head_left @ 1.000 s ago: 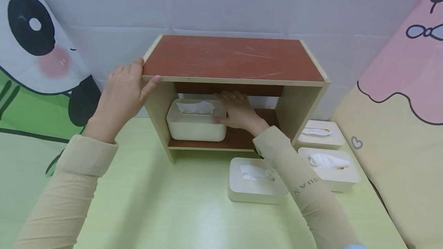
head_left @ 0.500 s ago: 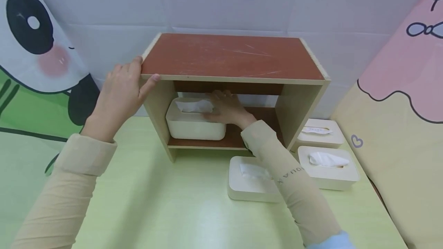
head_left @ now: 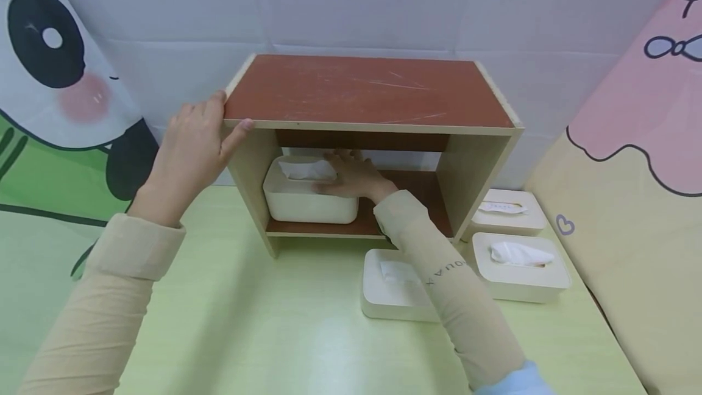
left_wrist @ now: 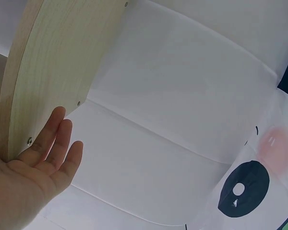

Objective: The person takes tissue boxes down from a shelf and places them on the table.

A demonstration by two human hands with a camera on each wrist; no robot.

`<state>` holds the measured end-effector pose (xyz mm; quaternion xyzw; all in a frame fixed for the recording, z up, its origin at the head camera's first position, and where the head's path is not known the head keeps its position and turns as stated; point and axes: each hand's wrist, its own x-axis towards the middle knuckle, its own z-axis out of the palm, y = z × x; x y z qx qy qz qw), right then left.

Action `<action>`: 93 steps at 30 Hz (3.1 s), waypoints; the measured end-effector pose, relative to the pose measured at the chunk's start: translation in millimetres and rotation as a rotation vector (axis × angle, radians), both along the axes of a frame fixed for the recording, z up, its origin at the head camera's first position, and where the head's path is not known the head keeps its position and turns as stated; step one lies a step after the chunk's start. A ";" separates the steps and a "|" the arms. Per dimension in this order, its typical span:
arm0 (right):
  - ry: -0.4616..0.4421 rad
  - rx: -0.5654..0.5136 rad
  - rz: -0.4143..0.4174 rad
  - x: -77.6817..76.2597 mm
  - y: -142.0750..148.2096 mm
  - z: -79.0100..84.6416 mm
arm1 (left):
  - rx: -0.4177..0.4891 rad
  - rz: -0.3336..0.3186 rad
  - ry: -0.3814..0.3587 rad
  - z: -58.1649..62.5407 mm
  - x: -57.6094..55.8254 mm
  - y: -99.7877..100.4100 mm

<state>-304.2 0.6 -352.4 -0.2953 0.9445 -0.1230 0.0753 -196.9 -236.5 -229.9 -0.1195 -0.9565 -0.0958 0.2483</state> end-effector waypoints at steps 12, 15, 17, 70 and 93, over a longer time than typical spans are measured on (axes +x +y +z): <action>-0.047 -0.044 0.022 -0.8 -3.7 -5.3 | -0.003 -0.019 0.047 -2.8 -1.8 0.4; -0.069 -0.047 0.023 -0.2 -3.6 -5.3 | -0.004 -0.018 0.040 -2.6 -1.7 0.6; -0.084 -0.052 0.029 0.2 -3.4 -4.8 | -0.005 -0.018 0.041 -2.5 -1.7 0.5; 0.014 -0.045 0.102 4.3 2.0 -3.2 | 0.001 -0.019 0.023 -1.1 0.1 0.4; 0.130 -0.055 0.121 14.6 8.9 -3.1 | -0.002 -0.016 0.023 -0.2 0.4 -0.9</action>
